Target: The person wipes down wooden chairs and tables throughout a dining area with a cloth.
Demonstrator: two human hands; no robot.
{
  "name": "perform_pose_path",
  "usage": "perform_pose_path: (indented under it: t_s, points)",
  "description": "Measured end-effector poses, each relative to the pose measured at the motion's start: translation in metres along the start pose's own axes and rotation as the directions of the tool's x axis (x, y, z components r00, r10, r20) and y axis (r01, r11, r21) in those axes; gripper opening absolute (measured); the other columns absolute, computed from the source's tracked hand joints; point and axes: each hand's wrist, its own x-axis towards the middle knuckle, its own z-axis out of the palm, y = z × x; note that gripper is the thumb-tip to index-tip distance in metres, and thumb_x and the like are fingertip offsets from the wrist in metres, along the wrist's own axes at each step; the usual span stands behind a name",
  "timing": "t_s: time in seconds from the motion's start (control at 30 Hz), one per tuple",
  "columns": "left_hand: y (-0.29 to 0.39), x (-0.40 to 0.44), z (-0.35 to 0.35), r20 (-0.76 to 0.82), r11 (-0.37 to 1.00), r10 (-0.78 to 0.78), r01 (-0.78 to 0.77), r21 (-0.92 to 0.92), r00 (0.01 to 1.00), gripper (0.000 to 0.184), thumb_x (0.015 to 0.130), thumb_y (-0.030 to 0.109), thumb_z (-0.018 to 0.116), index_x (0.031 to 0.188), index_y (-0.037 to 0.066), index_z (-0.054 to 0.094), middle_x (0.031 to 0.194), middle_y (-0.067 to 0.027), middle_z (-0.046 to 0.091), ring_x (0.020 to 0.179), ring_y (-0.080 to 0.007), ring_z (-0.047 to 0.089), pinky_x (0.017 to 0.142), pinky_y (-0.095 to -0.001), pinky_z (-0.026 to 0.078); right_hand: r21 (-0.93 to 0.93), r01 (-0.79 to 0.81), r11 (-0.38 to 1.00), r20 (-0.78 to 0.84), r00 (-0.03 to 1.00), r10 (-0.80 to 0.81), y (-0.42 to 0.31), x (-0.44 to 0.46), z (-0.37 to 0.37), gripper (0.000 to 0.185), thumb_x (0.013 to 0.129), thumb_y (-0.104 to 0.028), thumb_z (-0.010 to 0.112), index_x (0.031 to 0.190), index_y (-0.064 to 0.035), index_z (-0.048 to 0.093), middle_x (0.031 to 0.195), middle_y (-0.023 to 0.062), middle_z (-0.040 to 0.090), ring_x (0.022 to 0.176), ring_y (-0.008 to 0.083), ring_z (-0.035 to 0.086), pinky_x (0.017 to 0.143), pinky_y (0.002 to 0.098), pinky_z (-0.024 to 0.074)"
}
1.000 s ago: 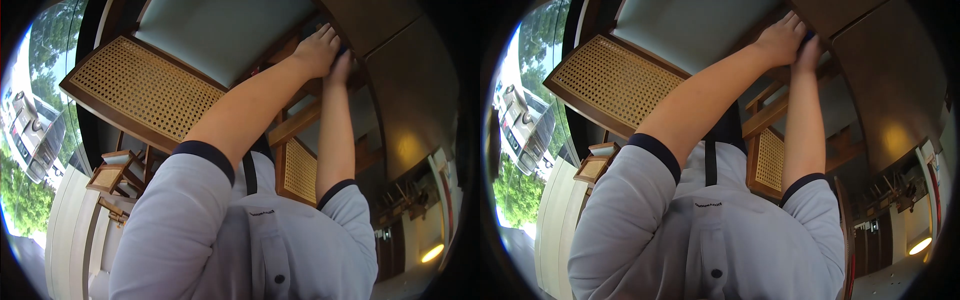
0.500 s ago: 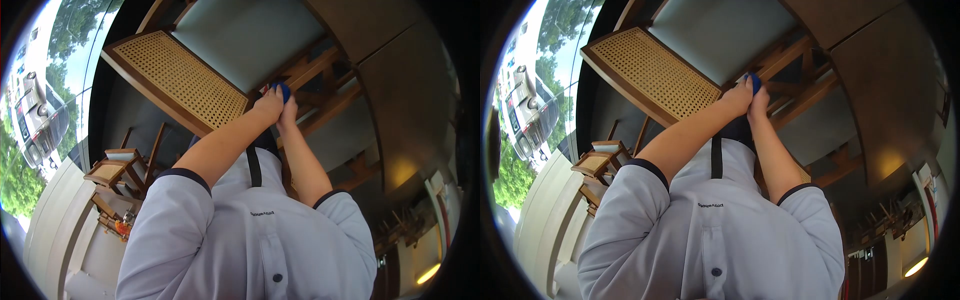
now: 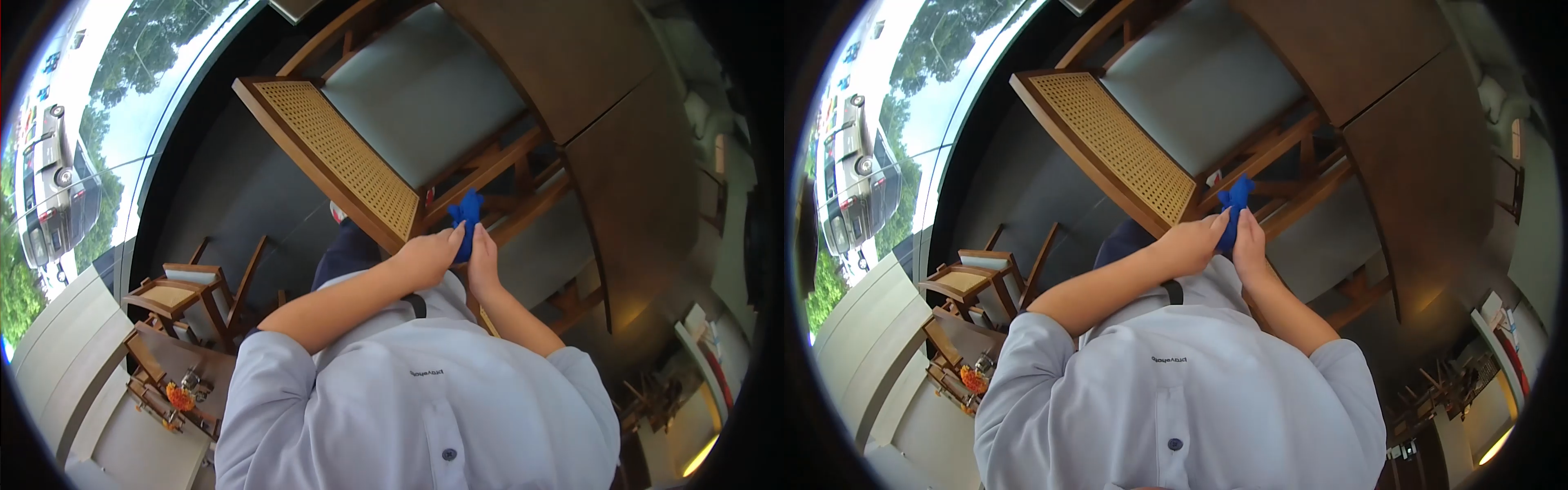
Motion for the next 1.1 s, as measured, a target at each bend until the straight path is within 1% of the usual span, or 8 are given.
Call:
perform_pose_path:
  t_s: [0.07,0.2,0.33,0.53,0.67,0.8,0.9,1.1]
  points:
    - [-0.006,-0.025,-0.01,-0.078,0.981,-0.03,0.015,-0.194,0.997,0.072,0.08,0.013,0.072,0.139,-0.005,0.034,0.114,-0.0281,0.061,0.1,-0.0439,0.064,0.083,-0.0465,0.054,-0.18,0.202,0.963,0.076,0.979,-0.191,-0.002,-0.005,0.017,0.044,0.107,-0.025,0.036,0.137,0.004,0.05,0.127,0.0133,0.061,0.115,0.0187,0.058,0.101,0.0333,0.0455]
    - [-0.038,-0.067,-0.018,-0.163,0.898,-0.145,0.061,-0.435,0.976,0.064,0.079,0.015,0.073,0.131,-0.001,0.04,0.11,-0.0291,0.063,0.102,-0.0469,0.062,0.083,-0.0492,0.052,-0.587,0.507,0.632,0.261,0.857,-0.444,0.005,-0.005,0.073,0.046,0.104,-0.022,0.04,0.139,0.0077,0.045,0.139,0.0237,0.053,0.129,0.0339,0.051,0.112,0.0382,0.0353]
    - [-0.075,-0.101,-0.014,-0.141,0.829,-0.257,0.142,-0.541,0.956,0.059,0.077,0.018,0.077,0.124,0.002,0.044,0.107,-0.0285,0.064,0.104,-0.0468,0.062,0.084,-0.0473,0.051,-0.629,0.462,0.625,0.231,0.879,-0.418,0.025,-0.008,0.122,0.046,0.102,-0.026,0.044,0.135,0.0056,0.049,0.135,0.024,0.054,0.122,0.0402,0.054,0.105,0.0398,0.0416]
    - [-0.125,-0.122,-0.017,-0.319,0.773,-0.278,0.014,-0.635,0.906,0.053,0.078,0.02,0.077,0.119,0.004,0.048,0.108,-0.0276,0.065,0.105,-0.0467,0.062,0.086,-0.0467,0.05,-0.841,0.409,0.355,0.174,0.825,-0.538,0.025,-0.007,0.189,0.048,0.097,-0.032,0.053,0.128,0.0038,0.054,0.128,0.0227,0.057,0.114,0.0422,0.057,0.096,0.0443,0.0474]
    - [-0.163,-0.117,-0.026,-0.525,0.809,-0.276,-0.1,-0.579,0.805,0.051,0.081,0.016,0.072,0.121,0.0,0.045,0.105,-0.0307,0.065,0.102,-0.0486,0.062,0.084,-0.0478,0.051,-0.83,0.528,0.179,0.28,0.672,-0.685,0.028,0.029,0.227,0.046,0.094,-0.031,0.058,0.125,0.0028,0.056,0.122,0.0245,0.058,0.11,0.0413,0.059,0.094,0.0458,0.0485]
    - [-0.209,-0.116,-0.054,-0.499,0.706,-0.525,0.025,-0.708,0.689,0.051,0.08,0.017,0.073,0.119,-0.003,0.048,0.109,-0.0299,0.065,0.102,-0.0468,0.064,0.086,-0.0464,0.052,-0.889,0.443,0.115,0.239,0.663,-0.71,0.02,0.063,0.282,0.049,0.091,-0.034,0.062,0.125,0.0012,0.056,0.115,0.0216,0.061,0.103,0.0401,0.061,0.086,0.0469,0.0521]
    - [-0.229,-0.114,-0.083,-0.452,0.802,-0.42,0.088,-0.591,0.787,0.046,0.08,0.016,0.072,0.117,-0.005,0.052,0.109,-0.0293,0.065,0.102,-0.0466,0.064,0.087,-0.0453,0.051,-0.913,0.399,0.087,0.216,0.651,-0.728,0.013,0.078,0.308,0.051,0.09,-0.035,0.063,0.126,0.0004,0.055,0.113,0.0197,0.062,0.101,0.0393,0.063,0.083,0.0466,0.0533]
    - [-0.208,-0.115,-0.075,-0.581,0.817,-0.37,-0.044,-0.575,0.726,0.044,0.085,0.013,0.064,0.123,-0.005,0.053,0.111,-0.0298,0.065,0.105,-0.0457,0.063,0.09,-0.0479,0.048,-0.88,0.473,0.041,0.294,0.61,-0.736,0.01,0.07,0.305,0.054,0.091,-0.036,0.064,0.13,-0.0004,0.054,0.121,0.0194,0.06,0.105,0.0391,0.063,0.087,0.0454,0.0533]
